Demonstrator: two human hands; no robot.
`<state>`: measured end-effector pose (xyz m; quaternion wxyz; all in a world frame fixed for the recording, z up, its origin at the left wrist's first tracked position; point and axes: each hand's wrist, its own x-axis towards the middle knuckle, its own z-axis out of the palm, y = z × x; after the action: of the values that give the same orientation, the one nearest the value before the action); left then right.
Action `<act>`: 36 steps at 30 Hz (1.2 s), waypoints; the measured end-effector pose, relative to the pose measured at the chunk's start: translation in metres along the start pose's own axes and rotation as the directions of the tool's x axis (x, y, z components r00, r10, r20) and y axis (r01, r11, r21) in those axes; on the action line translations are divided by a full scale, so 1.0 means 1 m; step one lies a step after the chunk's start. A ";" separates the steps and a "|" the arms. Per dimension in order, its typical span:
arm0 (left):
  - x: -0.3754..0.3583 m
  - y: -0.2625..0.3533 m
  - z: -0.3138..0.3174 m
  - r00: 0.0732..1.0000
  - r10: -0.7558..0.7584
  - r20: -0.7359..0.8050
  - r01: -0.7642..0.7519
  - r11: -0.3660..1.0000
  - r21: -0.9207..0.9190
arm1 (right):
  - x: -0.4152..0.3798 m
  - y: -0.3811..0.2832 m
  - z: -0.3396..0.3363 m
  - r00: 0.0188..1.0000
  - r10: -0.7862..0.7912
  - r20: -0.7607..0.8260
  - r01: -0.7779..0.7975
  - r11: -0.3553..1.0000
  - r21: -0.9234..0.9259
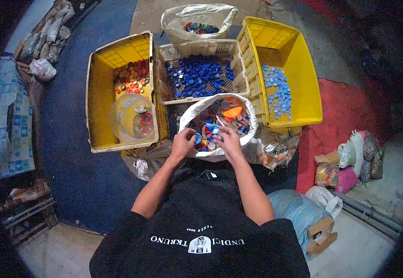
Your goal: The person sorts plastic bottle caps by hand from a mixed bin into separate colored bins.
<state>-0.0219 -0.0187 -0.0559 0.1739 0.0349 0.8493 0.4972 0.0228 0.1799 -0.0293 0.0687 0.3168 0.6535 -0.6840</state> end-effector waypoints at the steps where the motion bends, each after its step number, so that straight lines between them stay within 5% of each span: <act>1: 0.000 0.006 0.000 1.000 0.001 -0.001 -0.001 1.000 0.001 | 0.002 0.002 0.000 0.989 0.109 0.101 -0.129 0.967 0.221; 3: -0.003 0.021 0.000 1.000 -0.022 -0.005 0.020 0.973 -0.229 | 0.003 0.005 0.000 0.905 0.237 0.353 -0.409 0.714 0.569; 5: -0.006 0.042 -0.007 0.994 -0.071 0.081 0.091 0.956 -0.278 | 0.001 0.003 0.007 0.898 0.226 0.379 -0.416 0.717 0.559; 7: -0.006 0.049 -0.009 0.951 0.309 -0.018 -0.310 0.946 -0.099 | -0.004 -0.014 0.017 0.821 0.251 0.513 -0.543 0.621 0.566; 8: -0.004 0.051 -0.009 0.979 0.201 0.021 -0.186 0.938 -0.291 | -0.009 -0.024 0.024 0.852 0.286 0.439 -0.510 0.646 0.569; 9: 0.000 0.046 -0.008 0.980 0.200 0.021 -0.186 0.940 -0.288 | -0.003 -0.016 0.023 0.850 0.286 0.442 -0.512 0.644 0.569; 11: 0.010 0.030 -0.001 0.984 -0.068 -0.162 -0.024 0.860 -0.509 | 0.012 0.006 0.016 0.850 0.227 0.475 -0.499 0.634 0.591; 12: 0.010 0.024 0.001 0.985 -0.069 -0.158 -0.021 0.861 -0.509 | 0.010 0.001 0.014 0.876 0.266 0.403 -0.474 0.628 0.617; 13: 0.010 0.019 0.004 0.999 0.035 -0.012 -0.036 0.992 -0.123 | 0.007 -0.005 0.012 0.877 0.265 0.401 -0.473 0.628 0.619; 14: 0.011 0.015 0.006 0.984 0.075 0.161 -0.117 0.955 0.274 | 0.005 -0.013 0.008 0.889 0.294 0.351 -0.457 0.624 0.634; 15: 0.012 0.009 0.011 0.943 0.040 0.330 -0.244 0.758 0.605 | 0.004 -0.017 0.004 0.897 0.324 0.300 -0.441 0.620 0.648; 16: 0.013 -0.001 0.020 0.930 -0.069 0.360 -0.188 0.753 0.631 | 0.005 -0.014 -0.002 0.899 0.315 0.306 -0.438 0.599 0.671; 21: 0.016 -0.010 0.038 0.953 -0.112 0.282 -0.101 0.758 0.644 | -0.005 -0.022 -0.019 0.927 0.250 0.280 -0.375 0.631 0.679; 27: 0.004 0.021 0.010 0.966 0.212 0.151 -0.248 0.926 0.285 | -0.026 -0.023 -0.022 0.923 0.337 0.185 -0.368 0.635 0.680; 28: 0.004 0.023 0.009 0.966 0.012 0.259 0.013 0.996 -0.091 | -0.027 -0.016 -0.022 0.924 0.315 0.215 -0.373 0.628 0.683; 30: 0.000 0.028 0.010 0.839 -0.171 0.516 0.491 0.646 -0.585 | -0.029 -0.005 -0.020 0.917 0.315 0.244 -0.392 0.597 0.700; 34: -0.007 0.068 0.012 0.735 -0.261 0.625 0.671 0.413 -0.616 | -0.024 0.007 -0.028 0.882 0.293 0.370 -0.472 0.543 0.695; 36: 0.000 0.070 0.031 0.736 -0.259 0.626 0.664 0.460 -0.590 | -0.017 0.000 -0.042 0.878 0.284 0.385 -0.479 0.516 0.711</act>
<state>-0.0192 0.0424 -0.0097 0.4943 -0.1704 0.4508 0.7234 0.0509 0.2141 -0.0184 0.1433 0.3726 0.1859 -0.8978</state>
